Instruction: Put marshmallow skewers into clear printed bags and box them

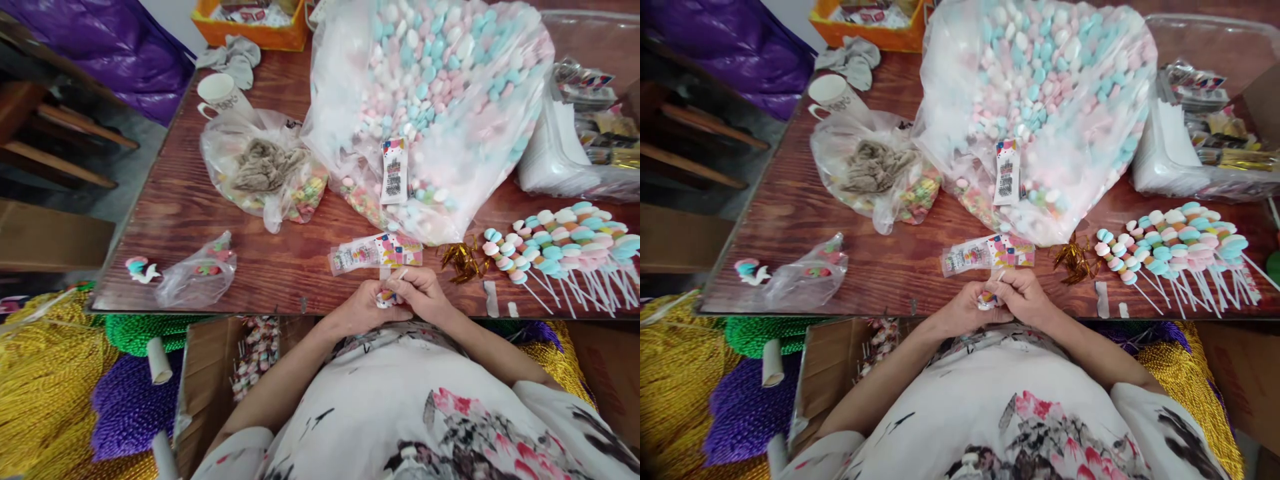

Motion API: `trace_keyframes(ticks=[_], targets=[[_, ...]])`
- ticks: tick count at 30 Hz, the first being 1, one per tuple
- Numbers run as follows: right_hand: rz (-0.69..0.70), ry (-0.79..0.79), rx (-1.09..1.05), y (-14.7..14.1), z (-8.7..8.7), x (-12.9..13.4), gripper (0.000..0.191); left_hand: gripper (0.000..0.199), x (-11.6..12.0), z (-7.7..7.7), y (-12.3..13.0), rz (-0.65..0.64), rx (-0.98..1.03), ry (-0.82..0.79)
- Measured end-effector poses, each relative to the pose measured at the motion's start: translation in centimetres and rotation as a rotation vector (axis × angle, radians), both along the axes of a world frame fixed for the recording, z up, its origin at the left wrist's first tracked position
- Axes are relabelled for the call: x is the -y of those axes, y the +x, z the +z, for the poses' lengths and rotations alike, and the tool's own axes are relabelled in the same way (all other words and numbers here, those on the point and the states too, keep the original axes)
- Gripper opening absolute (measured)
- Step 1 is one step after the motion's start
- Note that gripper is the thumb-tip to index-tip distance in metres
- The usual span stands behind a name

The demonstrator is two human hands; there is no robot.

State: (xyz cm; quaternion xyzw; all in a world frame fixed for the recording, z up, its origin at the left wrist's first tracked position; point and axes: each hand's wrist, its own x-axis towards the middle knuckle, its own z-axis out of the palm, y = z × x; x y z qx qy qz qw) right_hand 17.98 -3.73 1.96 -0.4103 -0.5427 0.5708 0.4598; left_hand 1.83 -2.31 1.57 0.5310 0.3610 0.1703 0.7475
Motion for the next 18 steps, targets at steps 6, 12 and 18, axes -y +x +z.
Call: trace_keyframes(ticks=[6, 12, 18], targets=[[-0.125, 0.147, 0.036, 1.2, 1.1, -1.3, 0.017, 0.030, -0.3, 0.9, 0.4, 0.102, -0.141, 0.240], [-0.104, 0.224, 0.059, 2.1, 2.7, -2.4, 0.019, 0.049, -0.8, 1.4, -0.9, 0.059, 0.081, -0.086], [-0.120, 0.287, 0.115, 1.4, 2.6, -2.4, 0.019, 0.033, -0.6, 1.0, -1.5, 0.215, 0.140, -0.265]])
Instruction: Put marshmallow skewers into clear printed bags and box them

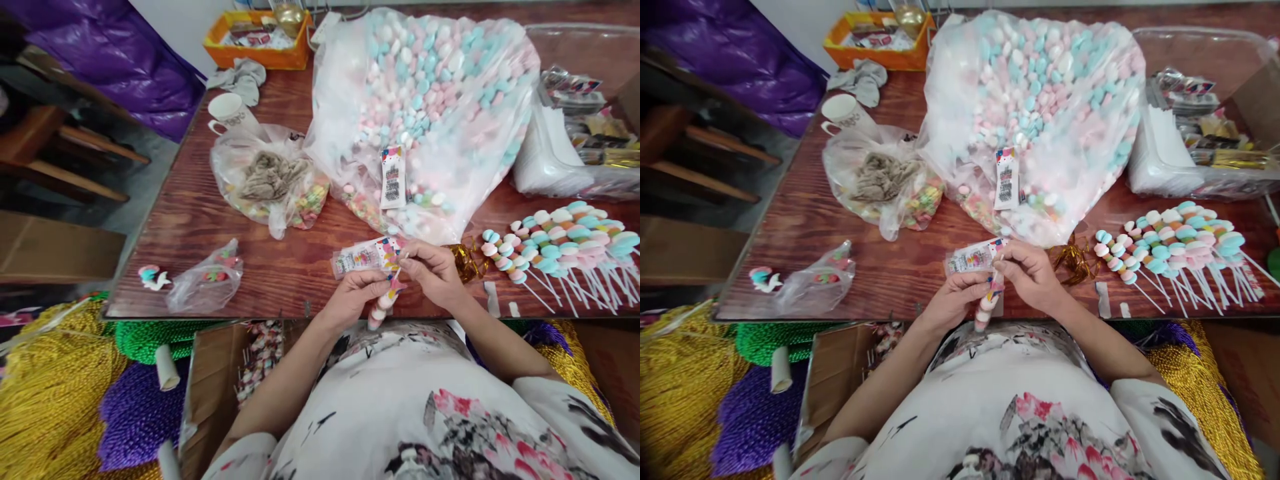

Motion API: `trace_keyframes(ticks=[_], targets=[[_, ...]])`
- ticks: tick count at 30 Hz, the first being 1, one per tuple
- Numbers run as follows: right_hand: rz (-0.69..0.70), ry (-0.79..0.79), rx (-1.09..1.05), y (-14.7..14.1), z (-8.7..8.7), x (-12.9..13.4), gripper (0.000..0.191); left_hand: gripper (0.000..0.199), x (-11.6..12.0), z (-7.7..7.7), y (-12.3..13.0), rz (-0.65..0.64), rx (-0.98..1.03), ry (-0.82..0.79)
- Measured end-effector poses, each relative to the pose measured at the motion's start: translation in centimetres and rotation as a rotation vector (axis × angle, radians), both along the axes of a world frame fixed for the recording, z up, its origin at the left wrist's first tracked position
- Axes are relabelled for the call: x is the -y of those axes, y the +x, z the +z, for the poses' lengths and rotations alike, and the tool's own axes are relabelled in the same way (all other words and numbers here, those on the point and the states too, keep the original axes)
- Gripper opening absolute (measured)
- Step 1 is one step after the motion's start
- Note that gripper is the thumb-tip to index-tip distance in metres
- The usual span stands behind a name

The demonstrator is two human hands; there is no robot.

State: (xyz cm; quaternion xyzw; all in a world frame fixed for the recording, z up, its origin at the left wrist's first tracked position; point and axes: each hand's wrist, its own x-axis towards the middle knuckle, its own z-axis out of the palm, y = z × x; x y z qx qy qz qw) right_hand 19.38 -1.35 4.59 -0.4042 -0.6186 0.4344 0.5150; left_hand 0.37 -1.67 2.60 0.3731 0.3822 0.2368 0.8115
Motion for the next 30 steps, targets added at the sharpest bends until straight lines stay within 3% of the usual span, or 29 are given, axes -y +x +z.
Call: trace_keyframes(ticks=[5, 9, 12, 15, 17, 22, 26, 30], targets=[[-0.021, 0.162, 0.121, -1.1, -0.9, 0.3, 0.016, 0.034, 1.0, -0.7, 1.8, 0.284, 0.002, 0.014], [-0.185, 0.051, -0.024, -0.9, -1.3, 0.6, 0.009, 0.033, 0.5, -0.4, 2.0, 0.500, -0.034, 0.079], [-0.197, -0.018, -0.016, -1.3, -1.7, 1.2, 0.019, 0.032, -0.2, -0.1, 1.7, 0.574, -0.137, 0.297], [-0.176, 0.078, 0.080, -2.4, -2.5, 1.6, 0.003, 0.031, 0.1, 0.0, 1.7, 0.523, -0.295, 0.528], [-0.221, 0.166, 0.082, -2.9, -2.9, 1.6, 0.007, 0.033, 0.7, -0.1, 1.9, 0.477, -0.326, 0.561], [-0.263, 0.298, 0.169, -2.9, -3.5, 1.0, 0.019, 0.038, 2.1, -0.2, 2.1, 0.331, -0.111, 0.304], [-0.252, 0.343, 0.169, -3.1, -3.6, 0.4, 0.015, 0.042, 1.4, 0.0, 1.5, 0.286, -0.015, 0.116], [-0.204, 0.377, 0.200, -2.3, -3.3, -0.3, 0.017, 0.038, 0.4, 0.0, 0.6, 0.151, 0.026, 0.009]])
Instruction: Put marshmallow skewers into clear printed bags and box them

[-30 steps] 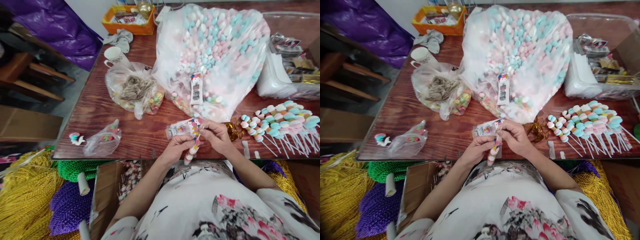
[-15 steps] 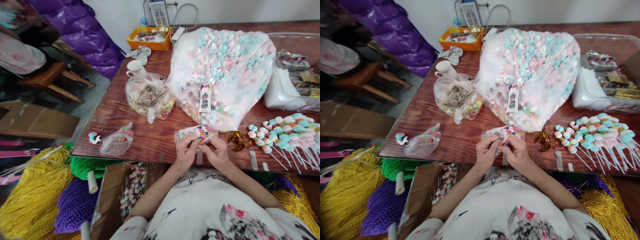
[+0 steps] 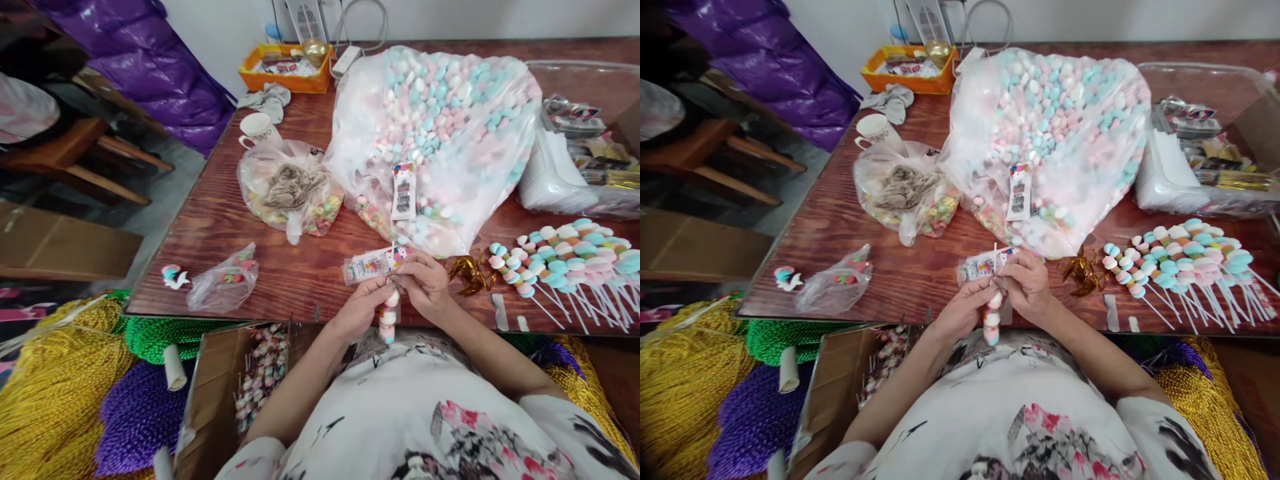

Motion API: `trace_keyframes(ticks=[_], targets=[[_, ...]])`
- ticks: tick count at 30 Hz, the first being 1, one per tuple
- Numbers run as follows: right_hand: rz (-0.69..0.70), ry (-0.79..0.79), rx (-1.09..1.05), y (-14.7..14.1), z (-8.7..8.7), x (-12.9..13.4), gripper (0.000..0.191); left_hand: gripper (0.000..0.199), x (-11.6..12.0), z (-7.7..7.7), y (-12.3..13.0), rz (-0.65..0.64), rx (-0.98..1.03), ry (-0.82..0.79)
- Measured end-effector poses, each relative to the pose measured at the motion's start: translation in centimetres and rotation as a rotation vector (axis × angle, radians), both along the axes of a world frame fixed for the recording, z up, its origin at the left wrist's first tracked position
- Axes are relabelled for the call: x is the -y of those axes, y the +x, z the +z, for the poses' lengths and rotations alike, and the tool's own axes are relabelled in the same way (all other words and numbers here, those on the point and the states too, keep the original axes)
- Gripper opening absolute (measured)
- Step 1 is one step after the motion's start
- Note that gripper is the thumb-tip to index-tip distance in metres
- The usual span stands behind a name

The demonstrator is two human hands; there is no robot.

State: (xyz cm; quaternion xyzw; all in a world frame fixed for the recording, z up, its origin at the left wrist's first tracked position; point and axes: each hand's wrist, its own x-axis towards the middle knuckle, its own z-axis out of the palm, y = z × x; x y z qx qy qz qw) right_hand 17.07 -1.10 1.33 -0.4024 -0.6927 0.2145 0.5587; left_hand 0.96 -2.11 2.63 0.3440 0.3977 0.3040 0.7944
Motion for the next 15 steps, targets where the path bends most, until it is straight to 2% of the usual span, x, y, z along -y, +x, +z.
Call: trace_keyframes(ticks=[2, 6, 8, 11, 13, 15], targets=[[0.040, 0.051, 0.128, 1.1, 0.5, -0.2, 0.027, 0.033, -0.3, 0.1, -0.4, -0.031, 0.021, -0.020], [0.210, 0.236, 0.601, 3.8, 1.6, -0.5, 0.045, 0.030, -0.8, 0.5, -0.9, -0.112, 0.065, -0.025], [0.299, 0.267, 0.736, 4.6, 2.0, -0.6, 0.043, 0.033, -1.0, 0.8, -1.1, -0.226, 0.094, -0.027], [0.381, 0.258, 0.795, 5.1, 2.5, -0.9, 0.027, 0.039, -1.5, 1.1, -1.0, -0.424, 0.098, 0.006], [0.400, 0.263, 0.819, 5.0, 3.0, -1.2, 0.017, 0.039, -1.8, 1.3, -1.0, -0.525, 0.017, 0.121], [0.389, 0.233, 0.874, 4.7, 3.4, -1.4, 0.017, 0.036, -2.1, 1.5, -0.9, -0.578, -0.190, 0.386]])
